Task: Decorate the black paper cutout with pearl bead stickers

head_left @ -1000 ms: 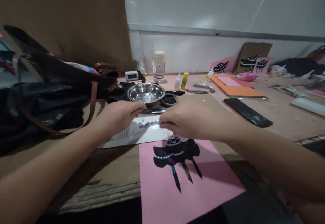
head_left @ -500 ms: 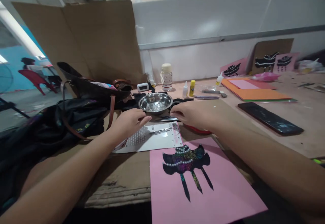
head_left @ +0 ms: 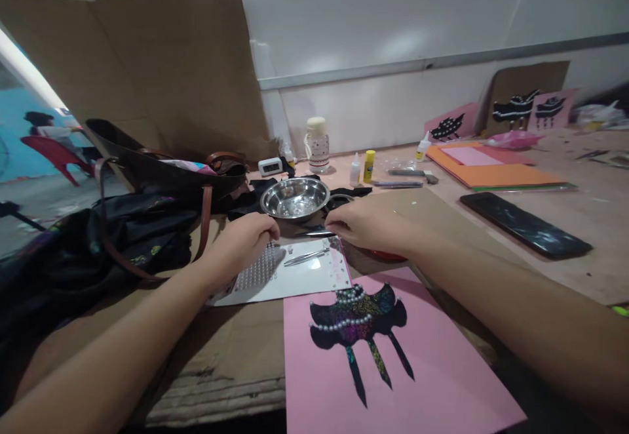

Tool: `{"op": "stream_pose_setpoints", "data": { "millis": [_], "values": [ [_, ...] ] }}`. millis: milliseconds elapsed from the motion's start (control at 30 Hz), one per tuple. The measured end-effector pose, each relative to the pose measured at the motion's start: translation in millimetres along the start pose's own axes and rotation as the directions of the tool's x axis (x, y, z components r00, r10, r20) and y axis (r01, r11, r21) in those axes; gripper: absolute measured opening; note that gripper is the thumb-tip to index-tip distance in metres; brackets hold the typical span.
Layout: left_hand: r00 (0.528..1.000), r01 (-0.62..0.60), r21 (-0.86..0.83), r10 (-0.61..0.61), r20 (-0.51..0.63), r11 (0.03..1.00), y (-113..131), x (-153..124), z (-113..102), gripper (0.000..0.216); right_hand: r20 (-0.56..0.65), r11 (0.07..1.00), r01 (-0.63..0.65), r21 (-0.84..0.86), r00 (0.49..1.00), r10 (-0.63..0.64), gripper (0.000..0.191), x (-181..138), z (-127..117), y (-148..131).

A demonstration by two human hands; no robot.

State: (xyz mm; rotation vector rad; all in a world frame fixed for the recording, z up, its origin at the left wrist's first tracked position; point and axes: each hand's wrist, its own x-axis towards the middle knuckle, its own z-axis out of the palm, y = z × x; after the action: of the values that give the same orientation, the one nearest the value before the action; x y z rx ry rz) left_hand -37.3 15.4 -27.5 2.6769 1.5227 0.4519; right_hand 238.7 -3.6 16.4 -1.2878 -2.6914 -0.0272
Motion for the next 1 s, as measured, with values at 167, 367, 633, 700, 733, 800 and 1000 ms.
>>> {"op": "stream_pose_setpoints", "data": {
  "millis": [167,367,633,700,733,800,1000],
  "values": [
    [0.997,-0.076,-0.002,0.076,0.002,0.997,1.0,0.0,0.2,0.028,-0.024,0.999,0.034,0.04,0.999,-0.033,0.025,1.6,9.4,9.0],
    [0.997,-0.081,0.006,0.081,0.006,0.997,1.7,-0.3,-0.1,0.028,-0.027,0.992,0.069,0.108,0.997,-0.066,0.025,4.6,19.6,14.0],
    [0.993,-0.115,0.039,0.115,-0.015,0.993,-0.9,-2.0,0.0,0.029,-0.038,0.996,0.041,0.076,0.999,-0.038,0.026,2.4,11.3,12.5],
    [0.993,-0.113,0.056,0.114,-0.012,0.992,0.1,-2.4,-0.4,0.027,-0.063,0.996,0.051,0.075,0.997,-0.046,0.026,4.1,15.7,15.3],
    [0.994,-0.11,0.066,0.111,-0.011,0.992,0.4,-2.5,-0.5,0.027,-0.079,0.993,0.072,0.094,0.995,-0.065,0.025,5.6,19.7,16.9],
    [0.994,-0.106,0.081,0.106,0.002,0.991,1.2,-2.7,-0.6,0.026,-0.116,0.977,0.145,0.153,0.985,-0.128,0.023,8.9,29.6,18.6],
    [0.989,-0.058,0.054,0.05,0.137,0.997,16.0,-4.8,-7.6,0.025,-0.151,0.918,0.291,0.27,0.954,-0.258,0.021,9.5,49.3,7.1]
  ]
}}
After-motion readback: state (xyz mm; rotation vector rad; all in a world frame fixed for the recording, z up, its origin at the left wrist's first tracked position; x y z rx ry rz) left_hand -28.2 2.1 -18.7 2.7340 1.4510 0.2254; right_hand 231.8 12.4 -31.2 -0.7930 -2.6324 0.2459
